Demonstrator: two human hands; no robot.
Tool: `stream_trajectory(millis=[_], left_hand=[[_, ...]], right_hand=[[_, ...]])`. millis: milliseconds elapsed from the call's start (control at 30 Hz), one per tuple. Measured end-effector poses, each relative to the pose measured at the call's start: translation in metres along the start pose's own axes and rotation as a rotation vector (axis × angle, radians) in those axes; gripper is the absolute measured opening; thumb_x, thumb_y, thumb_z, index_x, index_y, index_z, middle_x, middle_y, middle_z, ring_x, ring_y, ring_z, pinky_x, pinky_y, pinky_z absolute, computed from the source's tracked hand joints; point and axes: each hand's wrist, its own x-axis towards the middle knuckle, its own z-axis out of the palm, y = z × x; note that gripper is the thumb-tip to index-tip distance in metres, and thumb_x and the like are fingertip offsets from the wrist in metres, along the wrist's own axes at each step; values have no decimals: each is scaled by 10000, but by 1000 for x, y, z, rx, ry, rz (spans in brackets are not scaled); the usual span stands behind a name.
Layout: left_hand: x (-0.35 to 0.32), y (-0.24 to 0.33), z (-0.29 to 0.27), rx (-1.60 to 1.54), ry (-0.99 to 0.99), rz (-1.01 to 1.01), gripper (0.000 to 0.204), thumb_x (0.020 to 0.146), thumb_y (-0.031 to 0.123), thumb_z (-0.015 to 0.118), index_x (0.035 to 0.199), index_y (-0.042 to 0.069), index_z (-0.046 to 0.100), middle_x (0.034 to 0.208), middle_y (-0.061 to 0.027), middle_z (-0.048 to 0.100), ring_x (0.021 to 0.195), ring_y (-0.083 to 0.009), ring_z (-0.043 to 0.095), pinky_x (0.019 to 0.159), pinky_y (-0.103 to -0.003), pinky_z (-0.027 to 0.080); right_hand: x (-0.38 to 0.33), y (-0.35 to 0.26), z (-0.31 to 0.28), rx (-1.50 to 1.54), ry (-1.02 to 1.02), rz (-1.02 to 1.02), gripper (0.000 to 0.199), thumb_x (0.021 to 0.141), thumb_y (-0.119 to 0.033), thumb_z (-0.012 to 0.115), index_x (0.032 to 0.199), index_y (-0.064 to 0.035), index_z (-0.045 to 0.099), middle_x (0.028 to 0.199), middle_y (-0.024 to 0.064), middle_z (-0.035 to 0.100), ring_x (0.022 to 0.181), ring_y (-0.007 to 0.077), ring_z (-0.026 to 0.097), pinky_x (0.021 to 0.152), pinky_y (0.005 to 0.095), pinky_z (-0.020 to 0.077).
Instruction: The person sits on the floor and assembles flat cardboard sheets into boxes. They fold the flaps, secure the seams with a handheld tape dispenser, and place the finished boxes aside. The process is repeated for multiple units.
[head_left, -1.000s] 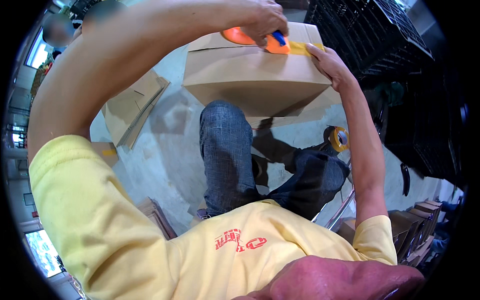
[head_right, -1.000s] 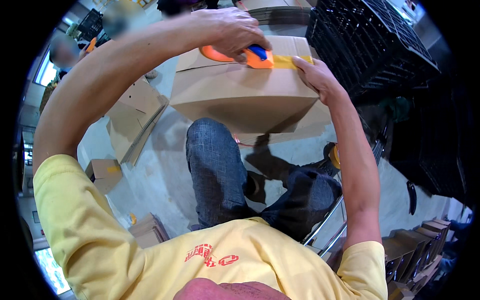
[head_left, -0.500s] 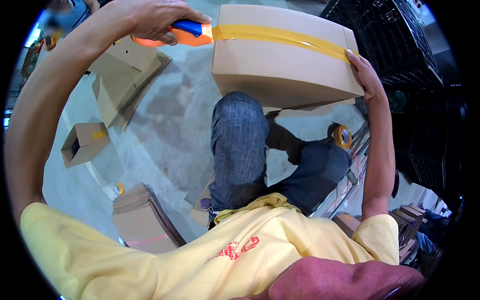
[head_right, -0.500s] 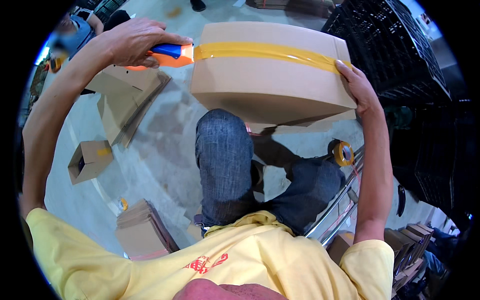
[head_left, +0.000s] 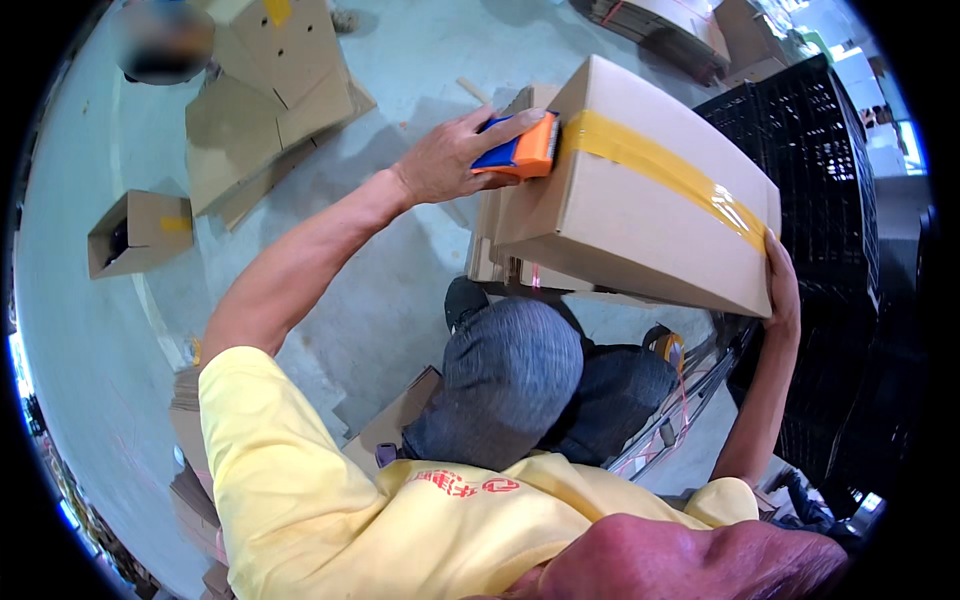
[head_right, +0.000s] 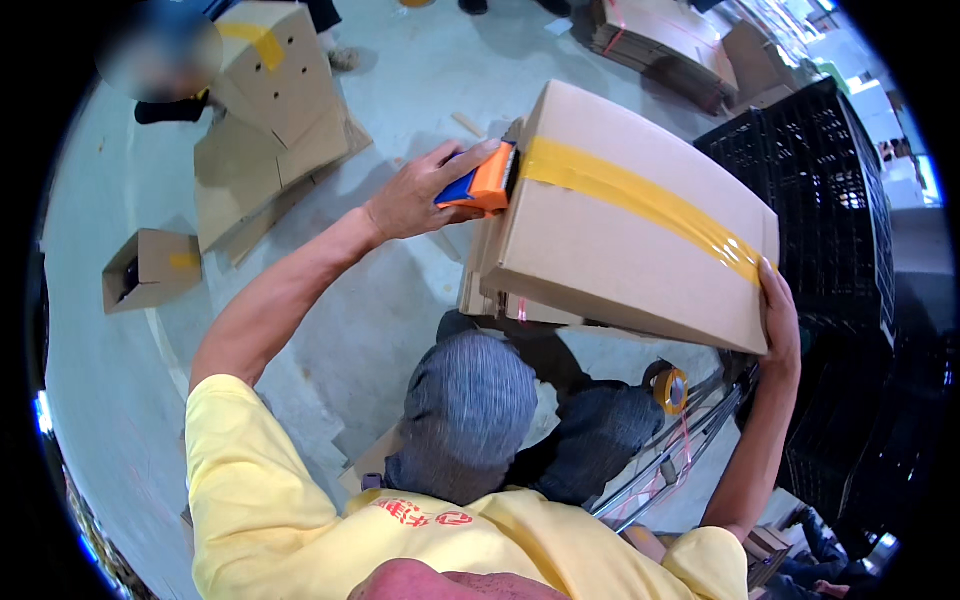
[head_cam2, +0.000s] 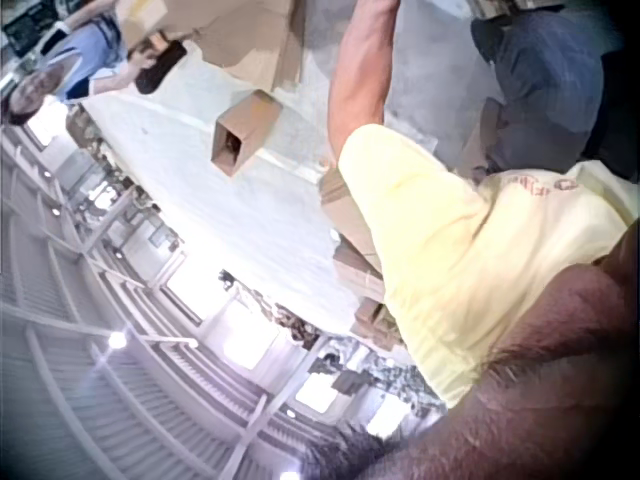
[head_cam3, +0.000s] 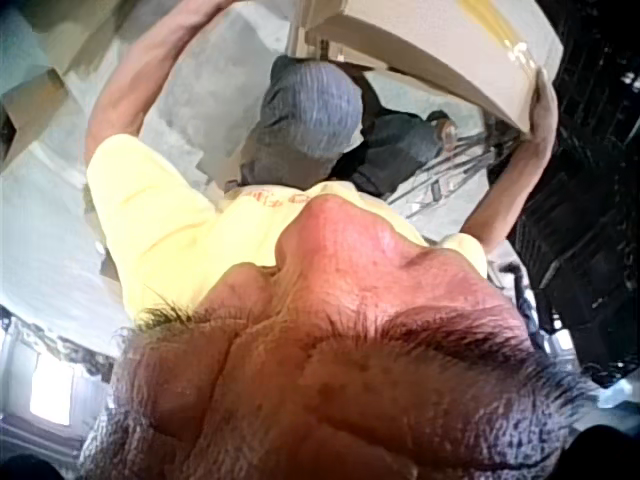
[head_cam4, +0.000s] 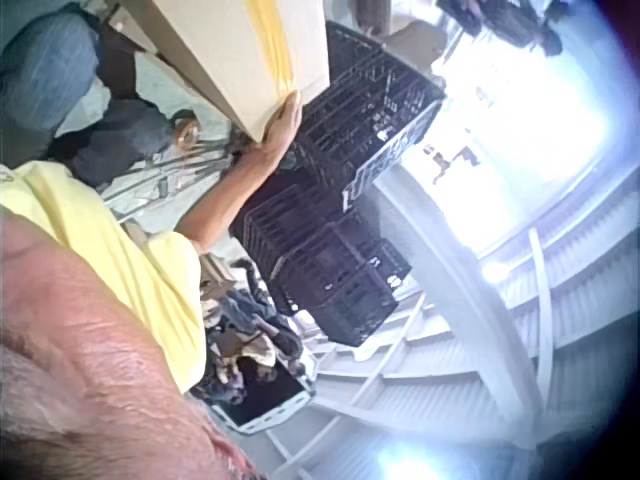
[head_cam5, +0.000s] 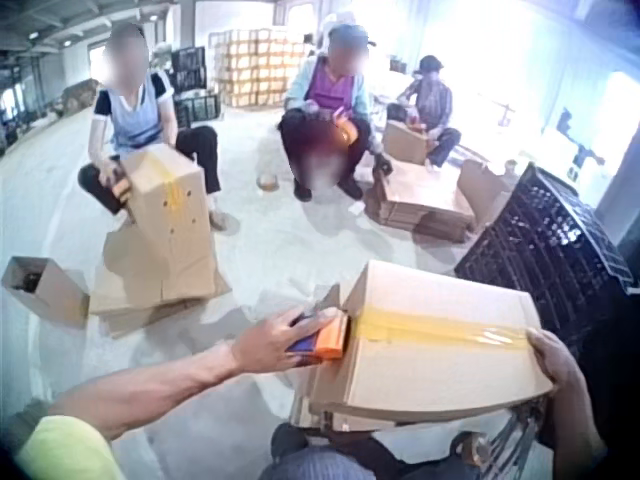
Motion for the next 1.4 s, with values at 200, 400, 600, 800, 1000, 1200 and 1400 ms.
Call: stream_trajectory(millis=[200,400,600,800,1000,1200,1400], left_hand=[[-7,-26,23,-8,43,46,934,852,370,842,1651,259,373,990,-147,554,852,-375,582,773,-475,524],[-41,-67,46,44,-280,-19,885,866,368,818,1627,448,373,935,-115,542,813,-368,573,763,-472,519],[-34,-65,33,174,-451,-54,880,851,313,820,1602,486,396,954,-136,602,853,-342,656,756,-462,564],[24,-14,32,830,-1013,292,510,845,222,750,1346,298,697,903,-79,673,792,-305,688,654,-430,539],[-84,-91,94,198,-888,-579,542,801,305,807,1320,199,694,1067,-129,755,1028,-369,703,889,-488,577],[-235,-82,136,-577,-291,-1035,819,909,381,802,1594,83,464,1513,-157,602,1375,-274,586,1172,-393,432],[-117,-16,101,46,369,-747,634,1058,346,562,1572,-5,443,1506,-230,531,1427,-394,449,1214,-492,318]], right_hand=[[-4,-4,6,90,129,90,424,1105,-331,576,1362,5,603,1191,111,723,1024,143,726,892,270,598],[2,5,-14,120,97,77,488,1109,-357,554,1447,-4,561,1295,122,703,1115,175,718,938,309,601],[6,0,-12,109,101,96,501,1112,-362,546,1466,-8,552,1320,120,703,1136,186,719,951,321,602],[17,20,-56,148,52,95,514,1119,-363,527,1490,-8,539,1366,123,683,1167,205,701,994,334,576],[-10,10,-4,141,92,54,513,1093,-389,570,1430,-2,570,1288,127,702,1123,206,710,959,326,590],[-11,0,3,92,67,-1,440,1088,-355,593,1346,1,600,1163,124,725,964,140,749,809,252,627],[-7,-4,18,79,85,-18,485,1071,-366,621,1373,11,581,1082,135,740,854,135,766,715,239,632]])
